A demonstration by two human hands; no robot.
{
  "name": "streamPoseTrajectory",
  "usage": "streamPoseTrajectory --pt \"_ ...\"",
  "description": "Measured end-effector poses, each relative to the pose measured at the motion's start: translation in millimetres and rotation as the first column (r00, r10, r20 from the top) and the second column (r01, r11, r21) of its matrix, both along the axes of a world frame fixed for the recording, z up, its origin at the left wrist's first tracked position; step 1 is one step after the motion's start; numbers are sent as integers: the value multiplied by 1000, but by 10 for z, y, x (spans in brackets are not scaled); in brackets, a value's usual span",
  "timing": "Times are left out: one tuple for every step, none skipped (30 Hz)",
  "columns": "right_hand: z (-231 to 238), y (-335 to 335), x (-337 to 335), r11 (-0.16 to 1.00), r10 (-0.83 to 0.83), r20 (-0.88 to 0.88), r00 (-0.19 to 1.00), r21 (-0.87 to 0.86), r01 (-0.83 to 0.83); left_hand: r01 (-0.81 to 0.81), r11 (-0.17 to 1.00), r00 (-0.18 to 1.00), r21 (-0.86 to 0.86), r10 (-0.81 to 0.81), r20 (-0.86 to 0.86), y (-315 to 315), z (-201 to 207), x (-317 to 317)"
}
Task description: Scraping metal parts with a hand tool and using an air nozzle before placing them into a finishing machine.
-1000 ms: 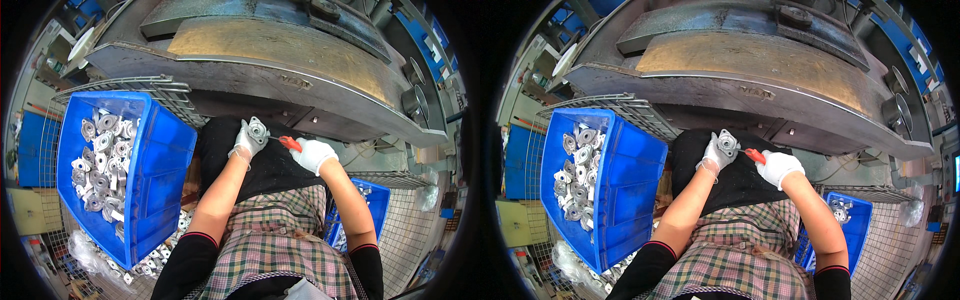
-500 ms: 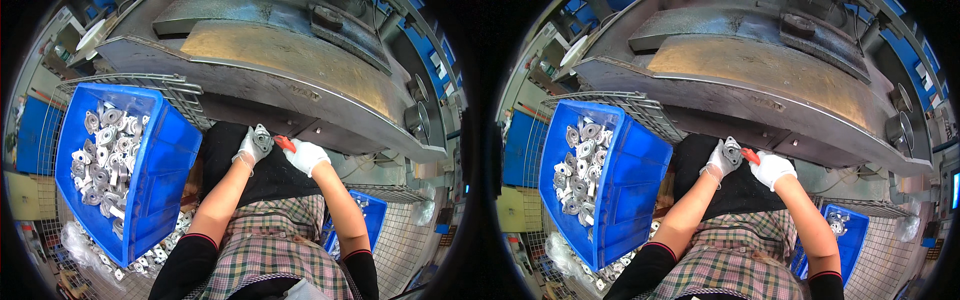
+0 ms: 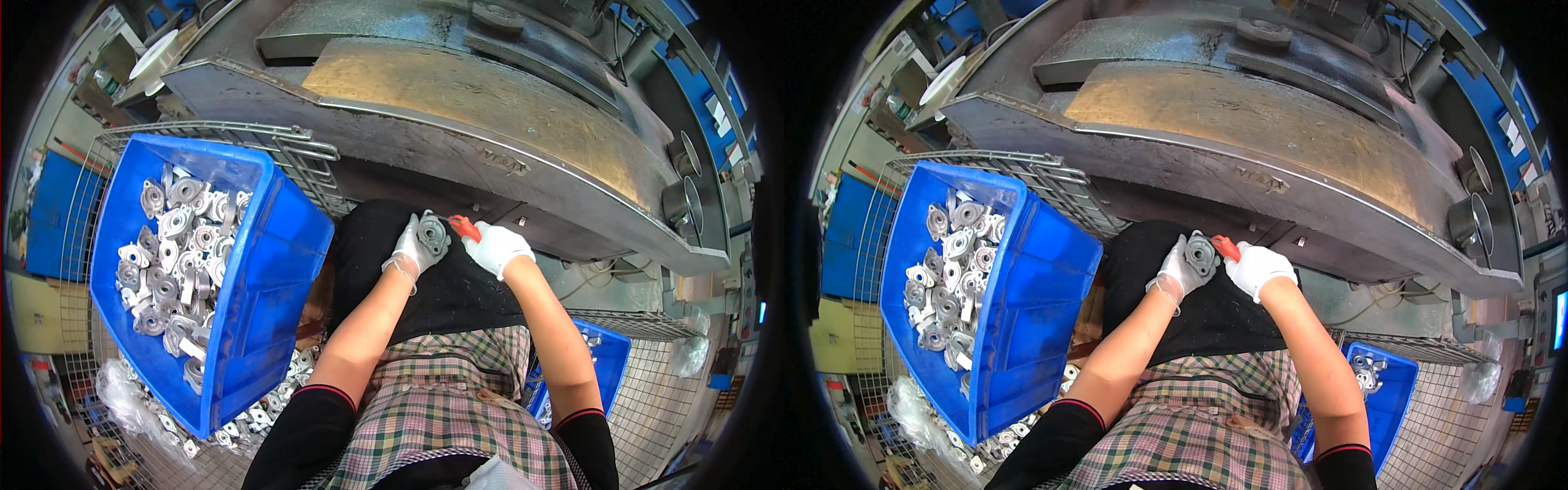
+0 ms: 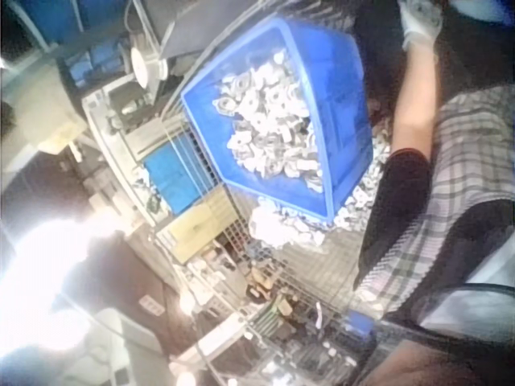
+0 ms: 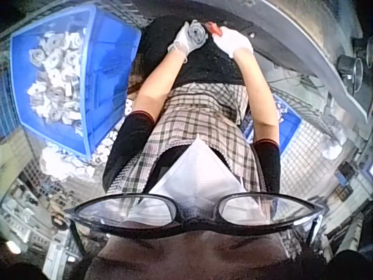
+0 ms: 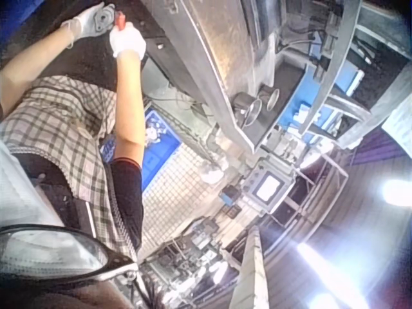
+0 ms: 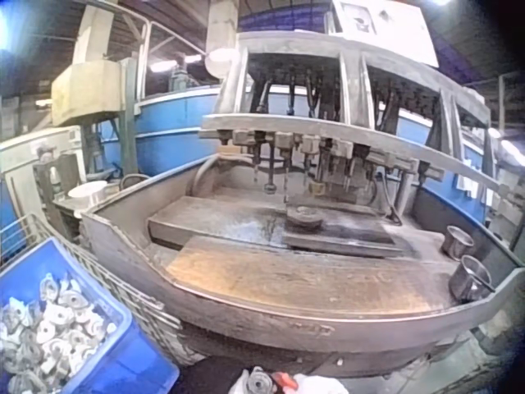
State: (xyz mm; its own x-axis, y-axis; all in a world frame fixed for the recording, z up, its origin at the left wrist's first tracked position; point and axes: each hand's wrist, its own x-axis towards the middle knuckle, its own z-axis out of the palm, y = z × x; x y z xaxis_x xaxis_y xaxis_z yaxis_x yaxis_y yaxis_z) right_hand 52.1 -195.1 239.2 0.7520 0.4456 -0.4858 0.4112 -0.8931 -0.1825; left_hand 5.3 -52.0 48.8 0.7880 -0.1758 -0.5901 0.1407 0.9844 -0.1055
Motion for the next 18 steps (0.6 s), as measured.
streamPoseTrajectory --pt "-3 3 5 1000 4 0 1000 0 -4 0 1000 1000 -6 0 9 2 3 3" --pt "-1 6 4 1000 3 0 1000 0 -3 0 1000 1000 -12 0 18 3 7 2" --pt "6 13 3 1000 9 -6 1000 3 -9 1 1000 1000 -11 0 18 4 13 3" --pt "11 19 5 1000 15 -12 1000 6 -15 -3 1000 1000 -13 3 16 6 21 4" --pt "10 19 4 1000 13 -12 1000 7 -12 -4 1000 1000 -15 4 13 4 32 3" --pt "9 18 5 1000 14 -12 1000 6 -14 -2 1000 1000 -13 2 14 1 46 4" --pt "13 17 6 1000 15 -11 1000 5 -15 -4 1000 1000 -5 4 6 -3 61 8" --pt "15 22 4 1000 13 -14 1000 4 -13 -6 1000 1000 0 6 -7 -8 68 3" --pt "31 29 -2 1000 23 -19 1000 -10 -23 -4 1000 1000 -1 4 -11 -11 76 -2" --pt "34 34 -3 999 32 -23 999 -24 -32 -2 1000 1000 1 2 -18 -12 83 -6" --pt "38 37 -9 999 31 -22 999 -22 -31 -2 1000 1000 6 2 -22 -10 73 -10" --pt "39 37 -15 999 30 -23 999 -21 -31 -1 1000 1000 8 1 -21 -8 62 -13" --pt "39 38 -21 999 30 -24 999 -20 -30 -11 1000 1000 -2 11 -1 -6 48 -16" --pt "41 41 -23 999 28 -23 999 -19 -29 -20 1000 1000 -11 20 19 -4 37 -14" --pt "42 44 -25 999 32 -17 999 -22 -33 -19 1000 1000 -10 19 19 -2 24 -16" --pt "40 45 -28 999 36 -12 999 -26 -37 -12 1000 999 -3 12 36 5 10 -23" --pt "37 36 -20 999 33 -12 999 -26 -34 -3 1000 999 4 2 53 7 23 -21" --pt "29 25 -12 999 35 -10 999 -25 -35 0 1000 999 4 -1 53 7 36 -18"
